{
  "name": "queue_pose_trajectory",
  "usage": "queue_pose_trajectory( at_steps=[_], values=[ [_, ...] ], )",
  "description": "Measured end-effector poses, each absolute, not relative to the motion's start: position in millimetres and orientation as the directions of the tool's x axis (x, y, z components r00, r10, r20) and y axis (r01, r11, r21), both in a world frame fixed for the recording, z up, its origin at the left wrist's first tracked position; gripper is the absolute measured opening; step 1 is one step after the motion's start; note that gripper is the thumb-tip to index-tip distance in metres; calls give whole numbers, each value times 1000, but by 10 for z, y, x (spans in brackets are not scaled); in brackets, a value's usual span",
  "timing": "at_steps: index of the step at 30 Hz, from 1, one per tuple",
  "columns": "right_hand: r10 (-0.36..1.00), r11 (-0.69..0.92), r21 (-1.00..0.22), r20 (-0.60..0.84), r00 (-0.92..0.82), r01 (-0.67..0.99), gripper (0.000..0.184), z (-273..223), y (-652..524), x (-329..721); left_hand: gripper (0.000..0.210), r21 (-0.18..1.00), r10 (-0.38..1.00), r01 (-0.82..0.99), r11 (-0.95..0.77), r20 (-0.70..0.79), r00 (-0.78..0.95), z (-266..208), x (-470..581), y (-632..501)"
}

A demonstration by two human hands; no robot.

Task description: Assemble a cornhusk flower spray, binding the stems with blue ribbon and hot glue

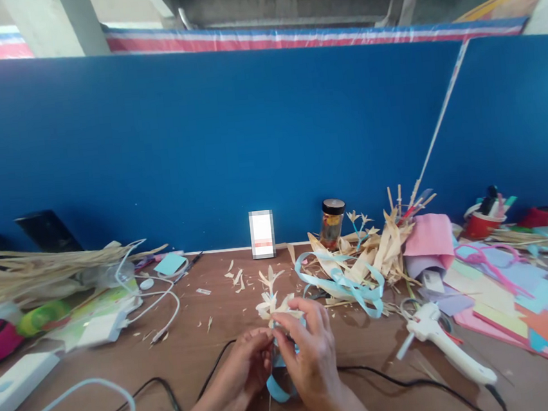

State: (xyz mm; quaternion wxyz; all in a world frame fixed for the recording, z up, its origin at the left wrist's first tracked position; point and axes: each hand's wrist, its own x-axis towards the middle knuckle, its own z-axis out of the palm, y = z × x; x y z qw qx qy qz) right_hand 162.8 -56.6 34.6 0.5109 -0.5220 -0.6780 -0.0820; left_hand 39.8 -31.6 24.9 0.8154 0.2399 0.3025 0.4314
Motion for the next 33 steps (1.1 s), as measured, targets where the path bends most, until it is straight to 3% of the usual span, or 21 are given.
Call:
queue_pose_trajectory(
  at_steps=[13, 23, 33],
  values=[
    [661, 452, -353, 749, -42, 819, 26, 388, -553, 1672, 22, 695, 819, -451, 559, -381, 429, 331, 415, -375],
    [568, 488, -240, 818, -97, 839, 29, 385, -539, 1682, 24, 647, 800, -485, 588, -377, 467, 301, 432, -363],
    [569, 505, -267, 818, -84, 821, 30, 297, -508, 1708, 22, 611, 786, -504, 611, -393, 477, 313, 420, -361]
  ],
)
